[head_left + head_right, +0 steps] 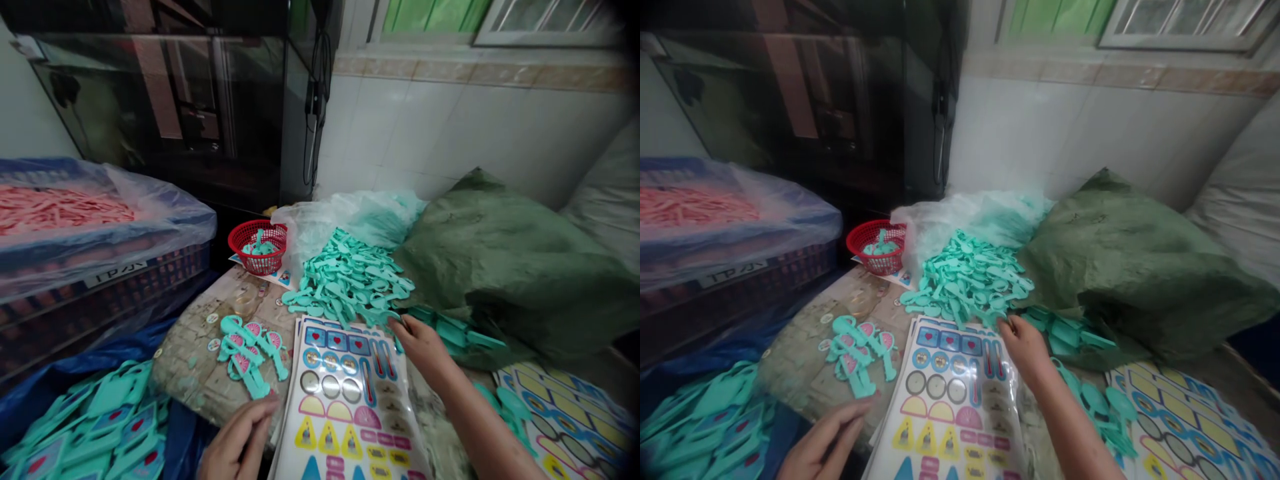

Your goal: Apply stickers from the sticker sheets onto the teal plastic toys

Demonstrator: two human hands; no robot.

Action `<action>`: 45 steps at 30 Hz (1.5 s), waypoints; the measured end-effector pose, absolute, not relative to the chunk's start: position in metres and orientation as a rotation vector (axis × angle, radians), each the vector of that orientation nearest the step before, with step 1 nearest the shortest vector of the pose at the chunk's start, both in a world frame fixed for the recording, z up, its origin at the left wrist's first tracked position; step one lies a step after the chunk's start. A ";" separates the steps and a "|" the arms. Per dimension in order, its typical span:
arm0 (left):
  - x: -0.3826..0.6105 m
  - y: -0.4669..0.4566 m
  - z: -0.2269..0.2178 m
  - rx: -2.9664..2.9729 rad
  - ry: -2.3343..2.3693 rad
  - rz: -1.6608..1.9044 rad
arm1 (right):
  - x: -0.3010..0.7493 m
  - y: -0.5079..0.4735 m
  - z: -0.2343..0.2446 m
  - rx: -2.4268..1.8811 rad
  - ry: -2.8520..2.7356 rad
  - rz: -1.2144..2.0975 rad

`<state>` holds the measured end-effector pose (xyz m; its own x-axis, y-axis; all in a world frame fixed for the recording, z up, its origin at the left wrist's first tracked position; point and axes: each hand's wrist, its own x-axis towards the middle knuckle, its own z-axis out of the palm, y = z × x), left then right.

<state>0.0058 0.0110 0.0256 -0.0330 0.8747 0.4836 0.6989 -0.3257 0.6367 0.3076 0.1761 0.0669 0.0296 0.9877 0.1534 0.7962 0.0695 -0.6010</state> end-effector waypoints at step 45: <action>0.071 0.015 0.016 0.379 0.909 0.981 | 0.287 0.077 0.028 -1.660 -2.152 0.616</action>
